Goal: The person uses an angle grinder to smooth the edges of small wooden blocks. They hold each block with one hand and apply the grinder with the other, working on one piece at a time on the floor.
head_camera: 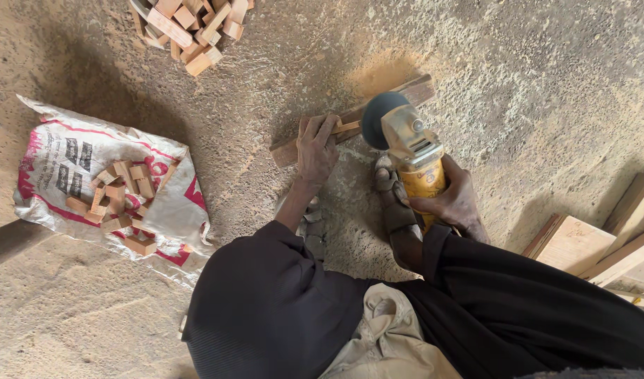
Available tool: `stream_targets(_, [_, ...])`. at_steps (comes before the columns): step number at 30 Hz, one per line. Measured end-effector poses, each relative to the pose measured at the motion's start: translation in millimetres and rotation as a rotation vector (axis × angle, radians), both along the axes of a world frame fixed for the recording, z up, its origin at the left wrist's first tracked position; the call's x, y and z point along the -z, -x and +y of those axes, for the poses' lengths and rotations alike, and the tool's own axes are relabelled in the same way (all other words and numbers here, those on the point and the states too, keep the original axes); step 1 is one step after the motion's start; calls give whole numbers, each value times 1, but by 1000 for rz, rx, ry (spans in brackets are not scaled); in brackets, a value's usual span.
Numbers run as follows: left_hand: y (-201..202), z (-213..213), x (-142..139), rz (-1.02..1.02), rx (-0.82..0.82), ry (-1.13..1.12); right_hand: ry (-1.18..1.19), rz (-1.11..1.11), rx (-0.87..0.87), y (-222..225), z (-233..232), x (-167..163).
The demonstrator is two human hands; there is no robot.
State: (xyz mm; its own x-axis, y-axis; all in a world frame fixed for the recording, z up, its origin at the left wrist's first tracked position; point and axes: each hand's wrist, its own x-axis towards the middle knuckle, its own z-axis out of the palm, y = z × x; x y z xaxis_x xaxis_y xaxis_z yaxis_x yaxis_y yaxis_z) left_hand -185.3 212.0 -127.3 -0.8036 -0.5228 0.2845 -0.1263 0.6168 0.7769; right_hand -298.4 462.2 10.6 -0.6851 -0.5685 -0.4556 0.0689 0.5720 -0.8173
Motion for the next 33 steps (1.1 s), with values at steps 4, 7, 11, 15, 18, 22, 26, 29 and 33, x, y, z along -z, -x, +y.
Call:
stream_targets(4, [2,1,0,3,-28,-28,19,34,-49,0,-4,-2])
stream_targets(7, [4,0,-2,11,-33,-33,4,32,-37,0,-6,-3])
stream_targets(11, [4,-1,-3,28,-52,-75,26,15,-7,0,-7,-6])
stream_targets(15, [3,-1,-3,31,-60,-84,101,-52,39,0,-6,-9])
stream_targets(18, [3,0,-1,28,-42,-137,13,-15,-10,1,-7,-9])
stream_targets(22, [3,0,1,41,-43,-150,-43,90,-91,1,-7,-9])
stream_targets(26, [4,-2,1,62,-38,-109,-1,35,-45,2,-7,-9])
stream_targets(29, [4,-2,0,68,-26,-108,59,-3,5,2,-7,-10])
stream_targets(33, [4,0,-1,69,-30,-132,29,19,-25,2,-6,-10])
